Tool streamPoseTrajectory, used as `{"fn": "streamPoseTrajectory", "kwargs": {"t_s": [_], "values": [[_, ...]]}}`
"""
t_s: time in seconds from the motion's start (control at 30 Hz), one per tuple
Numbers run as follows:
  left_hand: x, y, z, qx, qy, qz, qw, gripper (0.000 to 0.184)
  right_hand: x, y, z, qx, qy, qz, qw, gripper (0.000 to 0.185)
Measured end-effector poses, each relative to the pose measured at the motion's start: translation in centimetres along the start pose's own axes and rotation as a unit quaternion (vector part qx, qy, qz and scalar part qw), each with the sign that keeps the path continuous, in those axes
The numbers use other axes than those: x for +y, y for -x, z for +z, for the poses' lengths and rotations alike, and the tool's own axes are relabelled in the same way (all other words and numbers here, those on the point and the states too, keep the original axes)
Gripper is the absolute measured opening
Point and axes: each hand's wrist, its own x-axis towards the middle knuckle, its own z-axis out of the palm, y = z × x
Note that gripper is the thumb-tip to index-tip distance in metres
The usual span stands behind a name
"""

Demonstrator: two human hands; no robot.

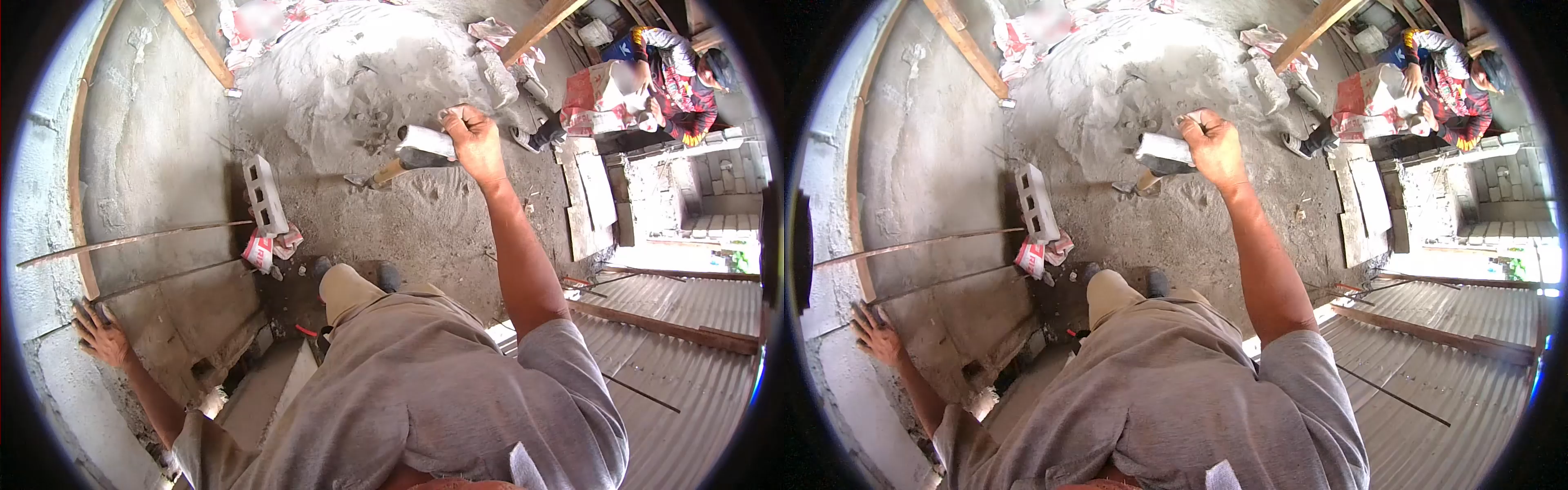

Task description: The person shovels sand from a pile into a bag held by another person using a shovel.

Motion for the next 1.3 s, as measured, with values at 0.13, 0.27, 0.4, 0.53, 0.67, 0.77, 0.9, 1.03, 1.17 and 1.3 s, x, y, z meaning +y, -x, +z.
{"fn": "streamPoseTrajectory", "kwargs": {"t_s": [0.13,0.27,0.4,0.53,0.67,0.77,0.9,1.03,1.17,1.3], "values": [[-0.2,0.0,0.4,0.033,0.04,-0.001,0.999,0.054,0.7,0.3,-0.4,0.002,-0.013,-0.005,1.0,0.019],[0.0,-0.1,0.3,0.06,0.055,-0.007,0.997,0.055,0.3,0.6,-0.7,0.005,-0.016,-0.003,1.0,0.018],[0.0,-0.2,-0.4,0.003,0.023,-0.01,1.0,0.055,0.5,-0.1,-0.6,0.014,-0.011,-0.014,1.0,0.019],[-0.3,0.0,0.1,0.048,0.078,-0.003,0.996,0.055,-0.4,-0.1,0.2,0.014,-0.006,0.007,1.0,0.019],[-0.2,0.0,0.6,0.077,0.101,-0.003,0.992,0.055,-0.3,-0.5,0.5,0.019,0.003,-0.037,0.999,0.019],[-0.2,0.0,0.7,0.06,0.085,-0.009,0.995,0.054,-0.5,-0.7,0.4,0.01,-0.006,-0.002,1.0,0.019],[-0.1,0.0,0.6,0.06,0.089,-0.011,0.994,0.054,-0.1,-1.0,0.5,0.021,-0.002,-0.029,0.999,0.019],[0.0,0.0,0.6,0.023,0.063,-0.016,0.998,0.054,1.0,-1.5,0.9,0.021,-0.007,-0.043,0.999,0.02],[0.0,0.0,0.5,0.025,0.053,-0.015,0.998,0.055,0.1,-1.2,1.3,0.014,-0.001,-0.03,0.999,0.019],[-0.1,0.0,0.4,0.033,0.074,-0.009,0.997,0.055,-0.3,-0.9,1.5,0.007,-0.017,-0.036,0.999,0.019]]}}
